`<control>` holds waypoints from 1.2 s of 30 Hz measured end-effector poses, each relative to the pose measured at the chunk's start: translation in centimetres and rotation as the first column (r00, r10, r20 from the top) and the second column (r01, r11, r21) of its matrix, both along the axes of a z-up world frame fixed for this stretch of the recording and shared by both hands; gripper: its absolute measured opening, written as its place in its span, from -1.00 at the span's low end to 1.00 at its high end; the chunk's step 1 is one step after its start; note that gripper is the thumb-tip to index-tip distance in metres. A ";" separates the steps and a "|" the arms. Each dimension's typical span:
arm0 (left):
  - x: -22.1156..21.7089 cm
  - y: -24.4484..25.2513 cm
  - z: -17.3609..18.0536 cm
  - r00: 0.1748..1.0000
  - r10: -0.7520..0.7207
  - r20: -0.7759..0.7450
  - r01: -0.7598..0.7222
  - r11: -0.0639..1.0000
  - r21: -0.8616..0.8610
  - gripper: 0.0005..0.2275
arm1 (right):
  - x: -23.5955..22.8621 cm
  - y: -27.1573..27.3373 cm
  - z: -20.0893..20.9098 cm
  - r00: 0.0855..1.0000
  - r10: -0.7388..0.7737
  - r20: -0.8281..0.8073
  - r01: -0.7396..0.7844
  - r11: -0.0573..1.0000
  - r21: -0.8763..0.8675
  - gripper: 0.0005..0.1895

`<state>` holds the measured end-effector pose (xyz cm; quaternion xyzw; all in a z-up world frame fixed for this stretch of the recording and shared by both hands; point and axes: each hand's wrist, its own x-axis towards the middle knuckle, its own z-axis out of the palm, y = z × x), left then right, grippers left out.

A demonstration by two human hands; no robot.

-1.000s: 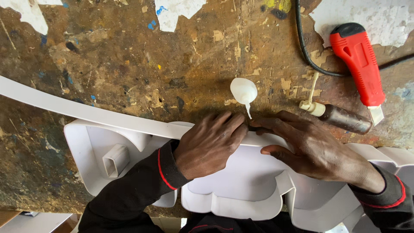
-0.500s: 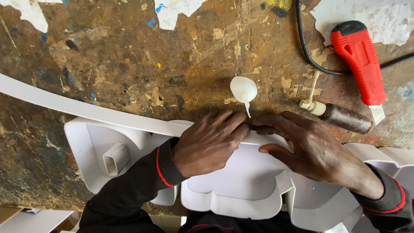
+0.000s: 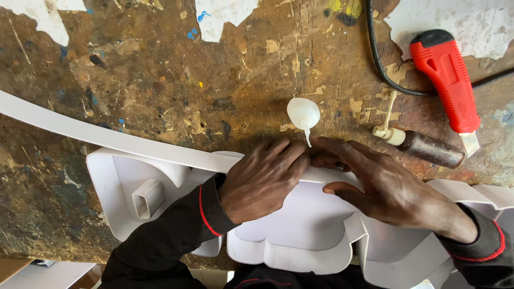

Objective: The person applies glue from a bottle to the edges of white plastic components and presses them together on a workbench. They use a heat gun to warm the joints and ensure the pieces adhere properly.

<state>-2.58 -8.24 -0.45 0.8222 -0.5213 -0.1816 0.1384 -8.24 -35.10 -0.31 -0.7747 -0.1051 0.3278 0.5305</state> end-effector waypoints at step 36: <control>-1.8 2.6 0.1 0.963 0.139 0.229 -0.135 0.990 -0.031 -0.96 | -0.3 0.2 0.9 0.978 0.099 0.186 -0.078 0.990 -0.117 -0.46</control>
